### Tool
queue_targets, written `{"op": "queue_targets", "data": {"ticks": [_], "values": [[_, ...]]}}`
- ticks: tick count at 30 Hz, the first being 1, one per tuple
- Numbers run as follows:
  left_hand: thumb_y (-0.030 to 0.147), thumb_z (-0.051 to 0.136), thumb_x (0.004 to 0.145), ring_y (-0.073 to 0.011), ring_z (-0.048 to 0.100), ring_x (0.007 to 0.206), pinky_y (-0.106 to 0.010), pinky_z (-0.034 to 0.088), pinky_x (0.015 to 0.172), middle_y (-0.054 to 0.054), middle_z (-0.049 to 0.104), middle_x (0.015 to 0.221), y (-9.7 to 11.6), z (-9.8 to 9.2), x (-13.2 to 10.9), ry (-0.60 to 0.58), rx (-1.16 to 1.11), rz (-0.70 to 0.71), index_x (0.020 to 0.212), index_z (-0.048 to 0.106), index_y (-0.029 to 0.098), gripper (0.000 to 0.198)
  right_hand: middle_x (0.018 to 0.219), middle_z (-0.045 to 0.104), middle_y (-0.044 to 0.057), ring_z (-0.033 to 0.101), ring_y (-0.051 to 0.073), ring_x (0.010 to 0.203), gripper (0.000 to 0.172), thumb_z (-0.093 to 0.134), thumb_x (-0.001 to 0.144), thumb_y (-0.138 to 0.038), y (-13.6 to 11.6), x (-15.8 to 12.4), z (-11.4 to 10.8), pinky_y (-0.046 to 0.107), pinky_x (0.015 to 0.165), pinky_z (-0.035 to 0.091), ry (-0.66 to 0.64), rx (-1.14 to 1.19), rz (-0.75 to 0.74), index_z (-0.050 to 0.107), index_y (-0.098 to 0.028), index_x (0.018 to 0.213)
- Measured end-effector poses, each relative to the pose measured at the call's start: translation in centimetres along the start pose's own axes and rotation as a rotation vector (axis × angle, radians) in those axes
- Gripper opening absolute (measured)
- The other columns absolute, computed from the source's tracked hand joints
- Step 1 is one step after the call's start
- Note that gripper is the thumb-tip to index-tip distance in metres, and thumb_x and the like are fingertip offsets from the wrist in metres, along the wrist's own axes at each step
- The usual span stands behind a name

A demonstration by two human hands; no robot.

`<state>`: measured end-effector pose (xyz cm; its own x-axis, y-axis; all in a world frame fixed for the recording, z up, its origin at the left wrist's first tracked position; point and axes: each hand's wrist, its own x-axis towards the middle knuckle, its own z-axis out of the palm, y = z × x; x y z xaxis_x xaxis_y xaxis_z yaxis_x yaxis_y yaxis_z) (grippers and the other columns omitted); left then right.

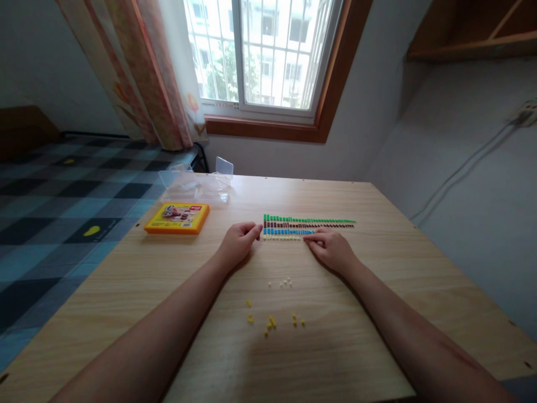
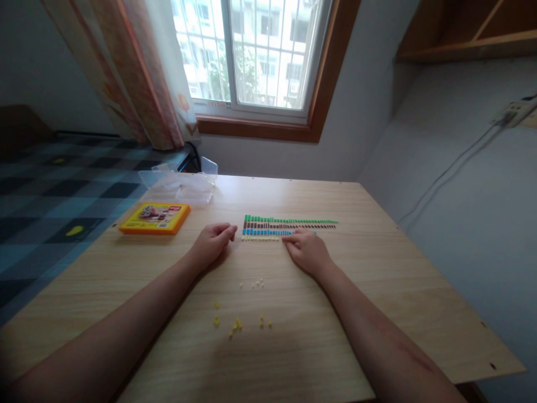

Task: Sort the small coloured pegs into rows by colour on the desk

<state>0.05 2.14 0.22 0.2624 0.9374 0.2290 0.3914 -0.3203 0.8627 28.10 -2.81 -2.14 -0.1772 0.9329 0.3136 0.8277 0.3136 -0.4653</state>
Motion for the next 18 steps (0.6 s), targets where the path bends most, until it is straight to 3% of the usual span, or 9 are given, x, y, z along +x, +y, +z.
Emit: {"op": "queue_targets", "data": {"ticks": [18], "values": [[0.050, 0.050, 0.082, -0.0134, 0.040, 0.056, -0.028, 0.033, 0.060, 0.005, 0.039, 0.051, 0.08, 0.00, -0.04, -0.005, 0.002, 0.011, 0.055, 0.053, 0.020, 0.041, 0.097, 0.070, 0.006, 0.065, 0.021, 0.090, 0.024, 0.057, 0.095, -0.023, -0.32, 0.10, 0.44, 0.031, 0.079, 0.049, 0.019, -0.002, 0.002, 0.079, -0.025, 0.103]]}}
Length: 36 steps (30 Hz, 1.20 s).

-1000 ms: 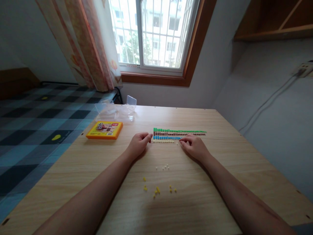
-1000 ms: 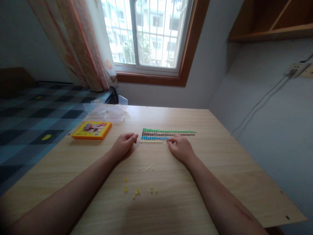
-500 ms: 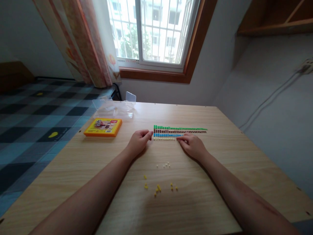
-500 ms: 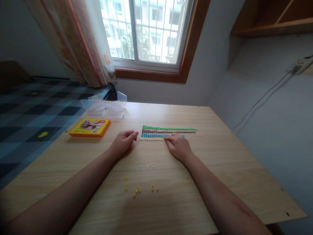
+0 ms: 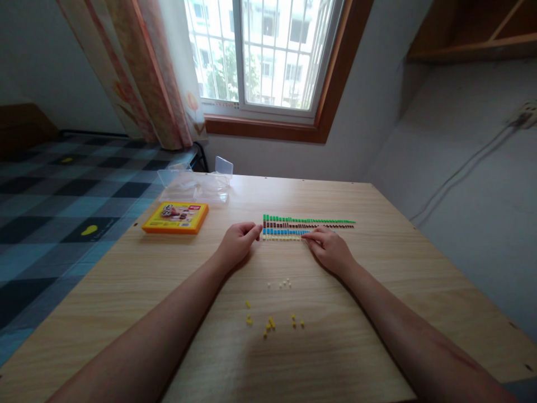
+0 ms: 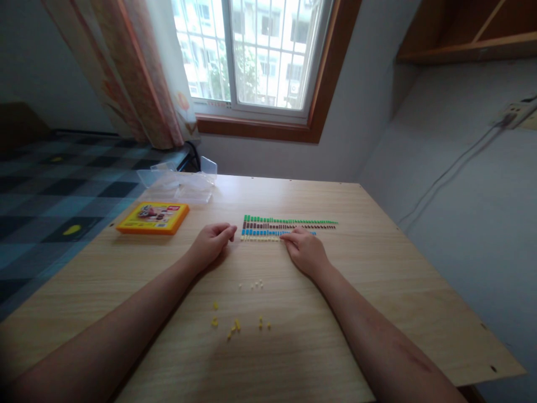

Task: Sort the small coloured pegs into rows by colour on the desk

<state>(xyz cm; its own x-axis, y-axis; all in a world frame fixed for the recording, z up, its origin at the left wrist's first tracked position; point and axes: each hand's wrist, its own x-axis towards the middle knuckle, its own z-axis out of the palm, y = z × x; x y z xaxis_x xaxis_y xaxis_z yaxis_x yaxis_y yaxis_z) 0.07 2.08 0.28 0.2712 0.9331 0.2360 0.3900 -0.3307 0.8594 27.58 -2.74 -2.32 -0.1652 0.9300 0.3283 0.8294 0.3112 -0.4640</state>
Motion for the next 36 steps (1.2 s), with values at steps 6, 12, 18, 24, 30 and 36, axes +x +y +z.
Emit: {"op": "queue_targets", "data": {"ticks": [6, 12, 18, 24, 30, 36], "values": [[0.051, 0.051, 0.082, -0.0139, 0.041, 0.057, -0.029, 0.032, 0.060, 0.004, 0.040, 0.051, -0.30, 0.09, 0.07, -0.002, -0.004, -0.003, 0.055, 0.054, 0.019, 0.042, 0.099, 0.071, 0.006, 0.066, 0.020, 0.091, 0.024, 0.057, 0.096, -0.027, -0.15, -0.05, 0.08, 0.030, 0.080, 0.048, -0.008, -0.042, -0.002, 0.080, -0.026, 0.103], [0.051, 0.050, 0.081, -0.0142, 0.043, 0.058, -0.028, 0.034, 0.062, 0.004, 0.043, 0.052, -0.22, 0.01, 0.08, -0.005, -0.011, 0.000, 0.055, 0.053, 0.020, 0.042, 0.099, 0.071, 0.006, 0.065, 0.020, 0.090, 0.025, 0.057, 0.096, -0.029, -0.32, -0.11, -0.02, 0.030, 0.078, 0.048, -0.004, -0.046, 0.014, 0.080, -0.026, 0.106], [0.052, 0.051, 0.081, -0.0138, 0.041, 0.057, -0.028, 0.033, 0.061, 0.004, 0.041, 0.051, -0.04, 0.01, 0.01, -0.007, -0.001, -0.005, 0.055, 0.053, 0.020, 0.042, 0.100, 0.071, 0.006, 0.065, 0.020, 0.092, 0.025, 0.057, 0.096, -0.030, -0.20, -0.12, 0.08, 0.030, 0.079, 0.048, -0.009, -0.057, 0.008, 0.080, -0.027, 0.105], [0.051, 0.050, 0.082, -0.0137, 0.040, 0.056, -0.028, 0.034, 0.060, 0.004, 0.041, 0.050, 0.06, -0.04, 0.01, -0.008, 0.013, -0.001, 0.054, 0.054, 0.020, 0.042, 0.099, 0.072, 0.006, 0.066, 0.020, 0.089, 0.026, 0.057, 0.095, -0.027, -0.23, -0.15, 0.07, 0.031, 0.081, 0.050, 0.012, 0.017, 0.006, 0.079, -0.025, 0.107], [0.049, 0.051, 0.083, -0.0136, 0.041, 0.056, -0.028, 0.035, 0.061, 0.005, 0.041, 0.050, 0.09, -0.03, -0.02, -0.008, 0.019, 0.004, 0.055, 0.054, 0.020, 0.040, 0.097, 0.072, 0.007, 0.066, 0.020, 0.089, 0.024, 0.058, 0.094, -0.027, -0.34, -0.10, 0.00, 0.031, 0.081, 0.050, 0.022, 0.019, 0.016, 0.080, -0.024, 0.102], [0.048, 0.050, 0.083, -0.0137, 0.041, 0.056, -0.028, 0.035, 0.061, 0.005, 0.039, 0.049, 0.16, -0.04, -0.02, -0.008, 0.024, 0.006, 0.055, 0.054, 0.020, 0.040, 0.099, 0.071, 0.007, 0.065, 0.020, 0.090, 0.025, 0.057, 0.094, -0.027, -0.46, -0.18, -0.02, 0.031, 0.081, 0.049, 0.003, -0.008, 0.012, 0.080, -0.023, 0.103]]}}
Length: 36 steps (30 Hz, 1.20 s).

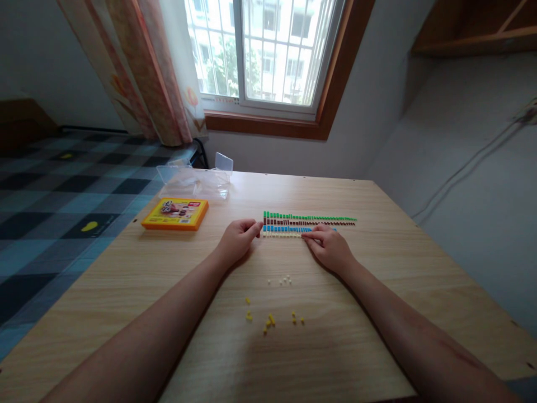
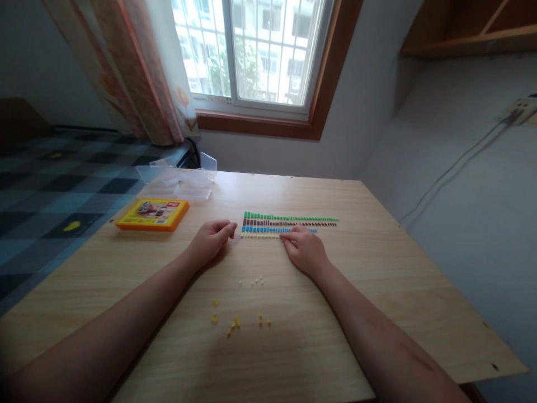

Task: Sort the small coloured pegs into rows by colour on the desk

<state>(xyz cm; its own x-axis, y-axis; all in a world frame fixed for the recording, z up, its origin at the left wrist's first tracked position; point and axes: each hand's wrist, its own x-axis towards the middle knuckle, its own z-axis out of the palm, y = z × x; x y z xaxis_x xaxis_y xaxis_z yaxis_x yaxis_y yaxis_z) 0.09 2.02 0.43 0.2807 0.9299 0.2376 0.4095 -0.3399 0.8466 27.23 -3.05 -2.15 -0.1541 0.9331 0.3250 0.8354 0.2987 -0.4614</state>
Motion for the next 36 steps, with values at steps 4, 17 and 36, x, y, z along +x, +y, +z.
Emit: {"op": "queue_targets", "data": {"ticks": [4, 17, 36], "values": [[0.048, 0.051, 0.083, -0.0138, 0.041, 0.055, -0.028, 0.034, 0.060, 0.005, 0.039, 0.049, 0.0, 0.0, 0.0, 0.004, -0.007, -0.002, 0.055, 0.054, 0.020, 0.039, 0.099, 0.071, 0.007, 0.066, 0.020, 0.089, 0.025, 0.057, 0.094, -0.026, 0.1, 0.0, 0.0, 0.031, 0.081, 0.050, 0.018, 0.033, -0.005, 0.080, -0.023, 0.104], [0.050, 0.051, 0.082, -0.0137, 0.040, 0.056, -0.028, 0.034, 0.060, 0.004, 0.041, 0.050, -0.2, 0.1, 0.0, 0.001, -0.007, -0.010, 0.055, 0.055, 0.019, 0.041, 0.098, 0.072, 0.006, 0.066, 0.020, 0.087, 0.027, 0.057, 0.094, -0.026, 0.0, -0.1, 0.0, 0.031, 0.078, 0.050, 0.030, 0.037, -0.003, 0.080, -0.024, 0.108], [0.044, 0.063, 0.077, -0.0129, 0.045, 0.059, -0.026, 0.033, 0.055, 0.002, 0.053, 0.060, 1.3, -1.2, -1.0, -0.517, 0.024, 0.007, 0.067, 0.066, 0.017, 0.029, 0.085, 0.072, 0.005, 0.064, 0.016, 0.076, 0.021, 0.060, 0.094, -0.025, -3.6, -2.4, -1.2, 0.028, 0.069, 0.049, -0.143, 0.295, -0.291, 0.080, -0.025, 0.097]]}}
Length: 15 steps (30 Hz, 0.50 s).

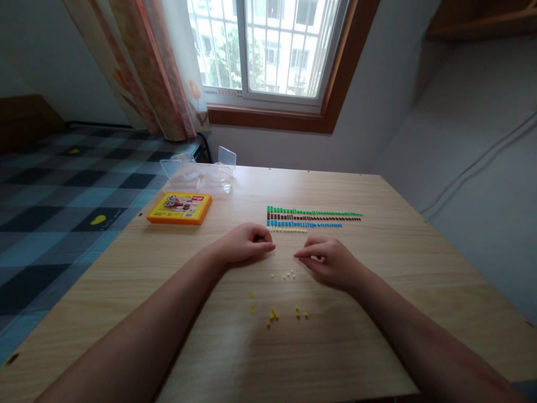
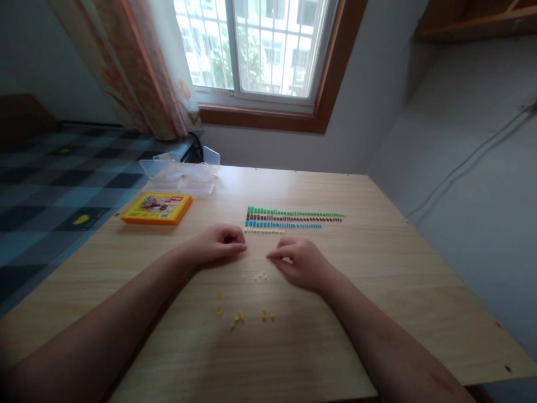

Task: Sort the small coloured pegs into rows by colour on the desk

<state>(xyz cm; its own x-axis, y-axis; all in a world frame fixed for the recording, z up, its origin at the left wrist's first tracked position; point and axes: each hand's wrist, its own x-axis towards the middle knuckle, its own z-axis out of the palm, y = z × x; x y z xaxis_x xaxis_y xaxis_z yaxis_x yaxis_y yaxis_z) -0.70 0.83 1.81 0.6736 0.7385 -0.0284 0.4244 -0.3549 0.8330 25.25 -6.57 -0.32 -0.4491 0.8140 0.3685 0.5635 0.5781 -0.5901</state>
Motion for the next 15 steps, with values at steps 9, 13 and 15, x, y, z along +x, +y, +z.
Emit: {"op": "queue_targets", "data": {"ticks": [9, 13, 15], "values": [[0.022, 0.069, 0.071, -0.0133, 0.053, 0.063, -0.025, 0.040, 0.058, 0.000, 0.061, 0.072, 1.4, -0.1, -1.1, -0.211, 0.183, 0.064, 0.083, 0.082, 0.023, 0.018, 0.086, 0.072, 0.003, 0.065, 0.013, 0.073, 0.020, 0.060, 0.092, -0.023, -1.6, -0.7, -0.1, 0.025, 0.067, 0.047, -0.252, 0.026, -0.086, 0.079, -0.026, 0.093], [0.019, 0.072, 0.073, -0.0134, 0.056, 0.069, -0.026, 0.043, 0.065, -0.001, 0.061, 0.078, 1.9, 0.0, -1.2, -0.221, 0.217, 0.136, 0.082, 0.083, 0.026, 0.016, 0.086, 0.071, 0.002, 0.065, 0.013, 0.073, 0.019, 0.061, 0.092, -0.022, -1.4, -0.6, 0.0, 0.025, 0.068, 0.048, -0.255, 0.028, -0.077, 0.079, -0.025, 0.094], [0.019, 0.074, 0.074, -0.0133, 0.056, 0.069, -0.026, 0.044, 0.066, -0.001, 0.061, 0.079, 2.0, 0.1, -1.3, -0.236, 0.222, 0.148, 0.083, 0.083, 0.027, 0.015, 0.087, 0.071, 0.003, 0.065, 0.013, 0.073, 0.019, 0.062, 0.091, -0.021, -1.3, -0.6, 0.1, 0.025, 0.069, 0.048, -0.250, 0.039, -0.063, 0.079, -0.025, 0.094]]}}
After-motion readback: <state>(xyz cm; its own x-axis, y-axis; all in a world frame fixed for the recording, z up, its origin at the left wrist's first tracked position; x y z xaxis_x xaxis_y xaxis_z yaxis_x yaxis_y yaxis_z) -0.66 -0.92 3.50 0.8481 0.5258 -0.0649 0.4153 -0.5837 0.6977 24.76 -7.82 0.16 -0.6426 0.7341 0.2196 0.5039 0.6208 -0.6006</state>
